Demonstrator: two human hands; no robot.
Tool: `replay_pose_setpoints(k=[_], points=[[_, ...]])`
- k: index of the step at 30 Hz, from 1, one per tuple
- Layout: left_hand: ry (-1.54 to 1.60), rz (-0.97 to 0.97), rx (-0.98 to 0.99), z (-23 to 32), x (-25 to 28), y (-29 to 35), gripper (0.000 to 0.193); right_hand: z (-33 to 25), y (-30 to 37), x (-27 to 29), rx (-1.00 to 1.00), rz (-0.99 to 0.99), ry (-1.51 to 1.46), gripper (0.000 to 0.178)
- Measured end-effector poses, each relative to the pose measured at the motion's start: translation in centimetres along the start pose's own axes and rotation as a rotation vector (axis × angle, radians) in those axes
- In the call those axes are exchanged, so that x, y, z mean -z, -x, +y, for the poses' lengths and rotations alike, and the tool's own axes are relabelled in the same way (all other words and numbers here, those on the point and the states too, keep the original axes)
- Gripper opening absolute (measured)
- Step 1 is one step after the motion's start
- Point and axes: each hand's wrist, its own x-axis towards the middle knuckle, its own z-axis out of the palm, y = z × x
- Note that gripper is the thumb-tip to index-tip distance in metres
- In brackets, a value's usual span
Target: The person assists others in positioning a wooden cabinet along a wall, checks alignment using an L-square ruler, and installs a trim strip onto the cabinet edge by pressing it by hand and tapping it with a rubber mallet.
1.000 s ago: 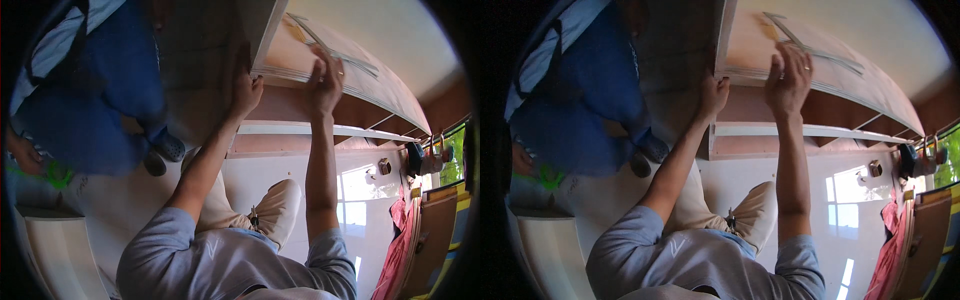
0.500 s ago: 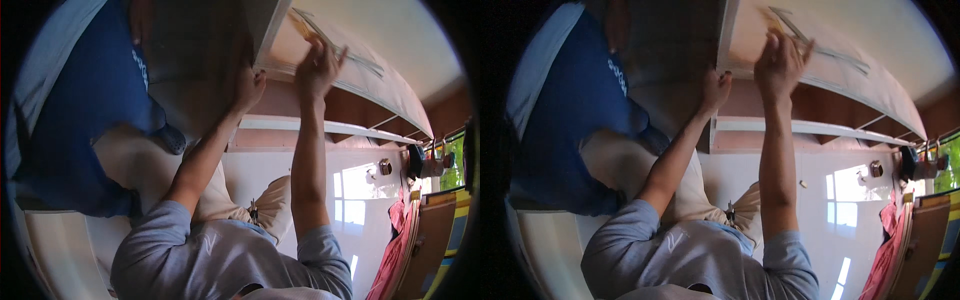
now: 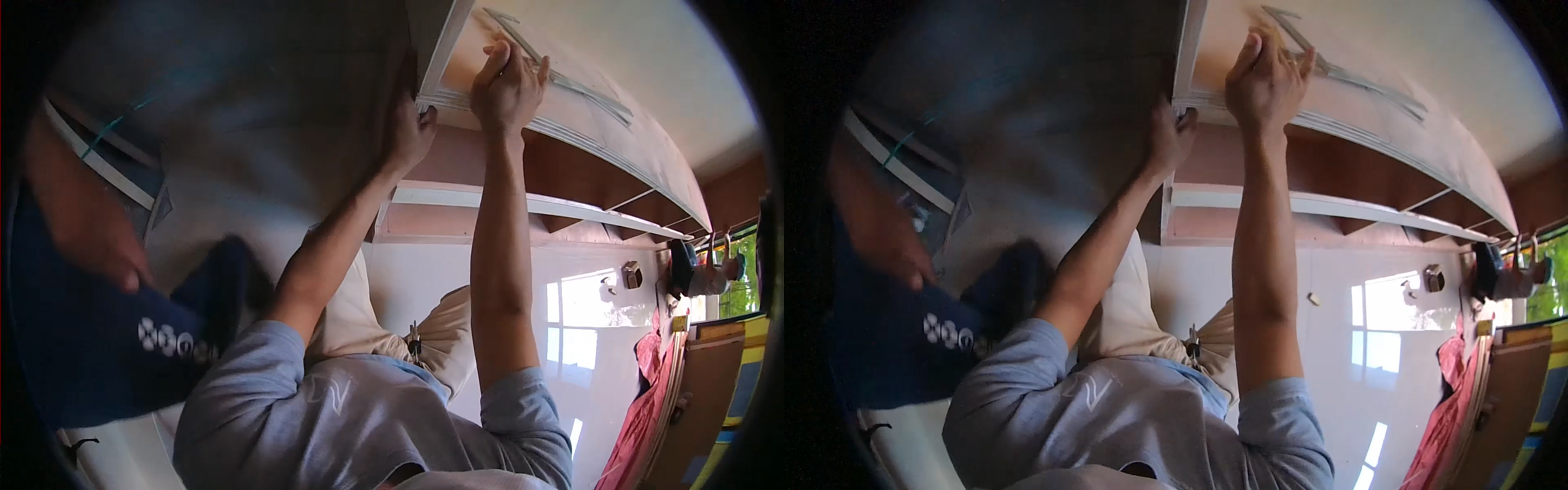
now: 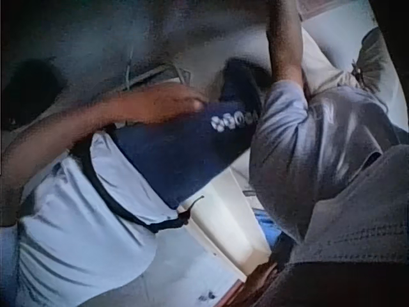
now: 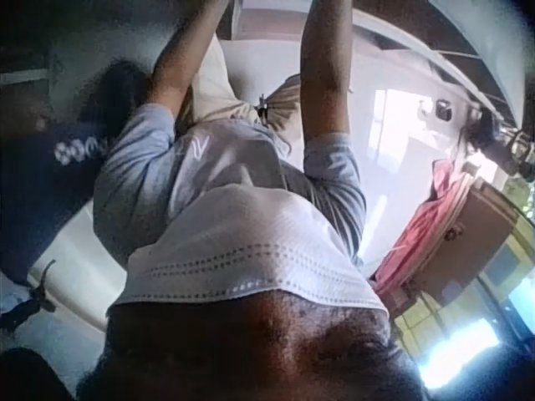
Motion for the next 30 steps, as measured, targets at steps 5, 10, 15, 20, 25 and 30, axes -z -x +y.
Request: replay_pose_setpoints(k=[5, 10, 15, 20, 25, 30], points=[[-0.068, -0.401, 0.461, 1.2, 1.3, -0.2, 0.046, -0.2, 0.5, 4.0, 0.059, 0.104, -0.106, 0.032], [-0.110, -0.258, 0.268, 1.3, 0.8, 0.7, 0.039, -1.5, 0.8, 4.6, -0.032, 0.005, -0.077, 0.031], [0.162, -0.076, 0.239, -0.4, -2.7, 1.7, 0.019, 1.2, -0.2, 1.0, 0.020, 0.150, -0.057, 0.024], [-0.043, -0.076, 0.041, 1.0, -0.2, 0.5, 0.016, -0.2, -0.5, -0.1, -0.017, 0.040, -0.150, 0.024], [0.394, -0.168, 0.180, 3.8, 0.0, 1.0, 0.025, 0.9, -0.1, 0.5, -0.167, -0.145, -0.111, 0.024], [0.333, -0.124, 0.171, 3.3, 1.6, -0.6, 0.039, 0.2, -0.6, 1.1, -0.274, -0.305, -0.162, 0.021]])
